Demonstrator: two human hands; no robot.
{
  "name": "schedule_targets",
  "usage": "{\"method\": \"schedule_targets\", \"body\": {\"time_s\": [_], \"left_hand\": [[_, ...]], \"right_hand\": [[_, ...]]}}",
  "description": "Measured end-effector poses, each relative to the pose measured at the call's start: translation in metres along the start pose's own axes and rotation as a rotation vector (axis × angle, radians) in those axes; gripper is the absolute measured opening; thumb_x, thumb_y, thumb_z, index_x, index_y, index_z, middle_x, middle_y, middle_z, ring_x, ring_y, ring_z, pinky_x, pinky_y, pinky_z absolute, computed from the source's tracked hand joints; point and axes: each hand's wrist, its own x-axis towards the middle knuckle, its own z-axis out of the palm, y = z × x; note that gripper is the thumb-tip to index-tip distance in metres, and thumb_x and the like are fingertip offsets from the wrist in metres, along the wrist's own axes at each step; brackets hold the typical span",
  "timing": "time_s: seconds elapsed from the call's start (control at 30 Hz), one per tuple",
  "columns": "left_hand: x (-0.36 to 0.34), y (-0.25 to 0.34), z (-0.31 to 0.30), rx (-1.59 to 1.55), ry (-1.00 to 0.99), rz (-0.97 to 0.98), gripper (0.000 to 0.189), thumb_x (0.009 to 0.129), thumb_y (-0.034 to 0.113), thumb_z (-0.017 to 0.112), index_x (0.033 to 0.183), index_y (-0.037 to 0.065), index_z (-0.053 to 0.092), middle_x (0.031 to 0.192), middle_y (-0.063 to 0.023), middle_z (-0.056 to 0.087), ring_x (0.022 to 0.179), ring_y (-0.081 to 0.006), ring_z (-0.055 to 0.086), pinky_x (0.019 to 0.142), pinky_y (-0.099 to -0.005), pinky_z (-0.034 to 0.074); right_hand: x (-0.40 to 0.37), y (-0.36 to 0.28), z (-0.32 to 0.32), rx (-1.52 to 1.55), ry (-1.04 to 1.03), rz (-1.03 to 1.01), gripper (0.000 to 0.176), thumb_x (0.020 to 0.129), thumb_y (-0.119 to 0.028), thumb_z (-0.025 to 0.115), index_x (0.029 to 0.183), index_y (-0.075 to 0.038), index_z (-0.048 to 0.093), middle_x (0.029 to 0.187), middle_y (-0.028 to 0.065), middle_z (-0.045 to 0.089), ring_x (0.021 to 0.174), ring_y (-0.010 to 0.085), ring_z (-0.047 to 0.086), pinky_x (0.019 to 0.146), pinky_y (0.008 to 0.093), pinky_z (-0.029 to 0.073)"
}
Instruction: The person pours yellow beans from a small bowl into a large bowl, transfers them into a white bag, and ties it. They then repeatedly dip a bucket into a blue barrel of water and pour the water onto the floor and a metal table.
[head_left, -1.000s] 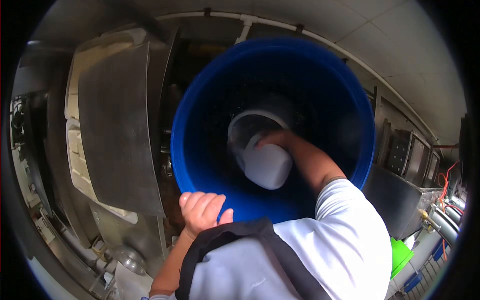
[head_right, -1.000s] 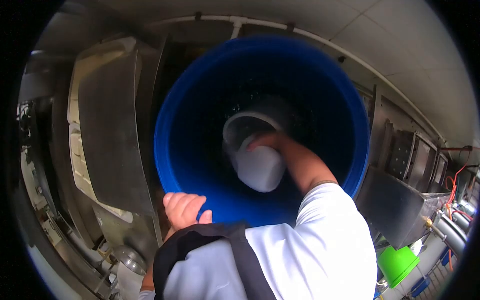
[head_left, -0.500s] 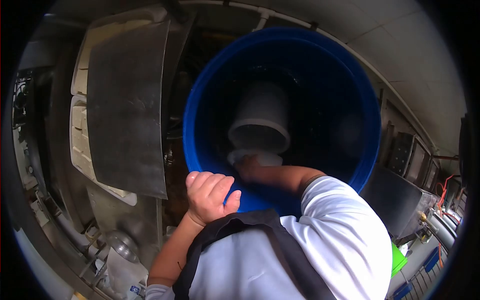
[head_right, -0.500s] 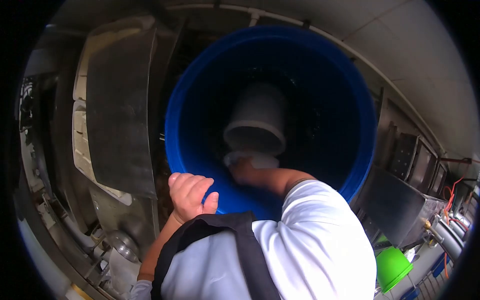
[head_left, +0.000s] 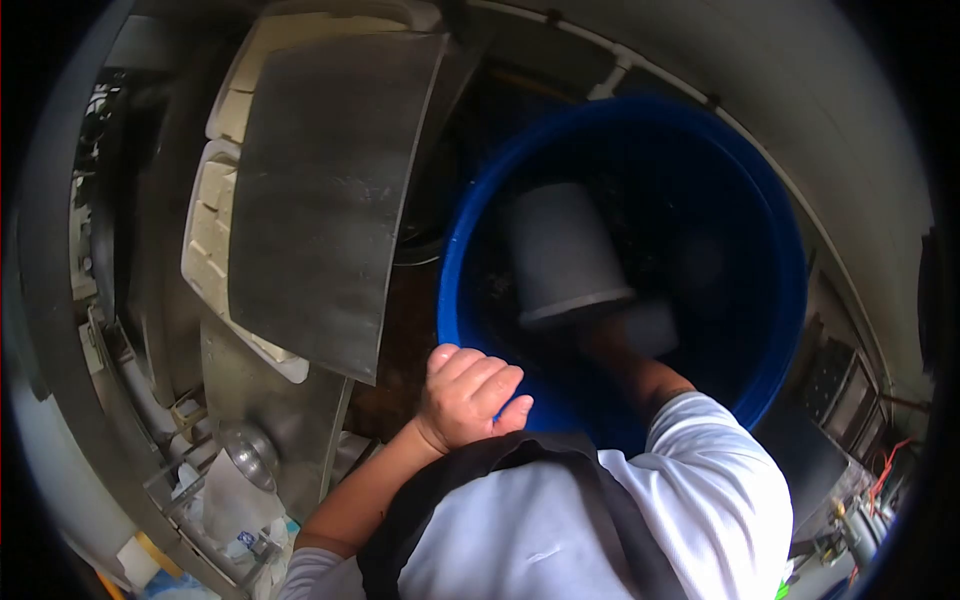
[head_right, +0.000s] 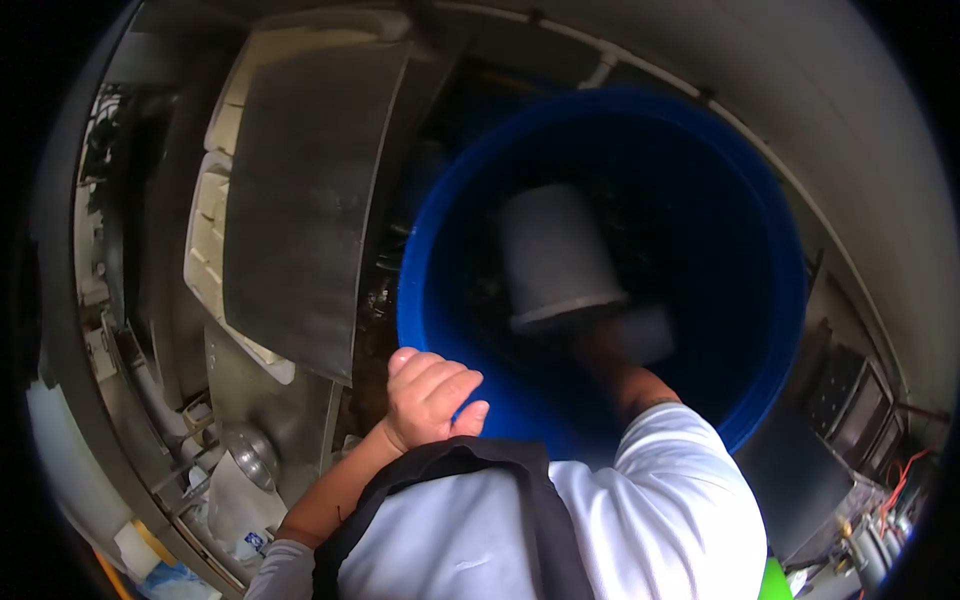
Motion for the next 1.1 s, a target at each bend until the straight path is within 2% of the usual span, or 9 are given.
{"method": "schedule_targets", "body": {"time_s": [0.2,0.33,0.5,0.63,0.7,0.77,0.8,1.03,1.1], "left_hand": [[-0.002,-0.001,-0.004,0.007,-0.047,0.005,0.026,0.086,0.037,0.072,0.088,0.012,0.069,0.08,0.0005,0.065,0.071,-0.0169,0.06,0.076,-0.0344,0.04],[-0.007,-0.005,0.003,0.035,-0.043,0.029,0.029,0.088,0.04,0.072,0.092,0.011,0.071,0.078,-0.0009,0.068,0.067,-0.0178,0.06,0.075,-0.0355,0.04],[-0.003,-0.006,0.003,0.065,-0.086,0.016,0.029,0.089,0.042,0.071,0.089,0.013,0.07,0.082,0.0019,0.066,0.072,-0.0157,0.06,0.076,-0.0343,0.04],[-0.002,0.003,-0.001,0.041,-0.083,-0.024,0.035,0.086,0.045,0.073,0.091,0.01,0.072,0.08,-0.002,0.069,0.07,-0.0198,0.062,0.075,-0.0362,0.041],[0.0,0.009,-0.007,0.034,-0.049,-0.021,0.033,0.082,0.041,0.074,0.089,0.009,0.072,0.08,-0.0038,0.069,0.07,-0.0212,0.062,0.074,-0.0373,0.041],[-0.001,0.015,-0.01,0.018,-0.029,-0.03,0.028,0.079,0.034,0.074,0.087,0.008,0.071,0.08,-0.005,0.069,0.07,-0.0224,0.062,0.074,-0.0382,0.042],[-0.003,0.018,-0.012,0.006,-0.017,-0.026,0.026,0.077,0.031,0.074,0.087,0.007,0.071,0.079,-0.0058,0.068,0.07,-0.0239,0.061,0.074,-0.0387,0.042],[-0.039,0.03,-0.014,-0.006,0.119,0.051,0.016,0.081,0.023,0.071,0.079,0.008,0.067,0.075,-0.0077,0.064,0.075,-0.0263,0.061,0.075,-0.0398,0.043],[-0.048,0.033,-0.007,0.022,0.174,0.056,0.017,0.082,0.023,0.07,0.077,0.007,0.066,0.073,-0.0094,0.062,0.076,-0.0278,0.062,0.077,-0.0417,0.045]], "right_hand": [[0.015,-0.032,0.011,0.046,0.029,-0.047,0.04,0.093,-0.033,0.057,0.125,-0.012,0.069,0.136,0.0199,0.062,0.143,0.0381,0.041,0.118,0.0693,0.015],[0.056,-0.056,0.027,0.213,0.224,-0.044,0.038,0.089,-0.036,0.063,0.122,-0.019,0.071,0.128,0.0175,0.068,0.137,0.0372,0.047,0.116,0.0684,0.018],[0.087,-0.081,0.018,0.563,0.699,0.006,0.064,0.078,-0.04,0.078,0.136,-0.019,0.063,0.135,0.0163,0.064,0.135,0.0367,0.051,0.116,0.0597,0.027],[0.083,-0.08,-0.015,0.571,0.429,-0.072,0.067,0.079,-0.041,0.077,0.139,-0.016,0.06,0.143,0.0187,0.058,0.139,0.0374,0.047,0.117,0.0516,0.031],[0.072,-0.097,-0.029,0.452,0.078,-0.039,0.074,0.085,-0.054,0.07,0.144,-0.013,0.055,0.151,0.0211,0.049,0.143,0.0372,0.042,0.12,0.0474,0.031],[0.069,-0.108,-0.029,0.737,0.152,-0.01,0.08,0.085,-0.051,0.069,0.149,-0.008,0.047,0.153,0.0239,0.045,0.142,0.0371,0.044,0.119,0.0459,0.034],[0.057,-0.117,-0.035,0.621,0.49,-0.029,0.083,0.087,-0.046,0.067,0.153,-0.004,0.039,0.149,0.0256,0.05,0.137,0.0401,0.049,0.116,0.0472,0.037],[-0.084,-0.118,-0.142,0.715,0.542,-0.545,0.05,0.09,-0.032,0.064,0.13,-0.001,0.061,0.124,0.0252,0.067,0.12,0.0385,0.064,0.101,0.0454,0.05],[-0.106,-0.103,-0.147,1.003,0.573,-0.415,0.031,0.09,-0.021,0.063,0.112,0.0,0.07,0.114,0.0207,0.073,0.112,0.0322,0.069,0.091,0.043,0.054]]}}
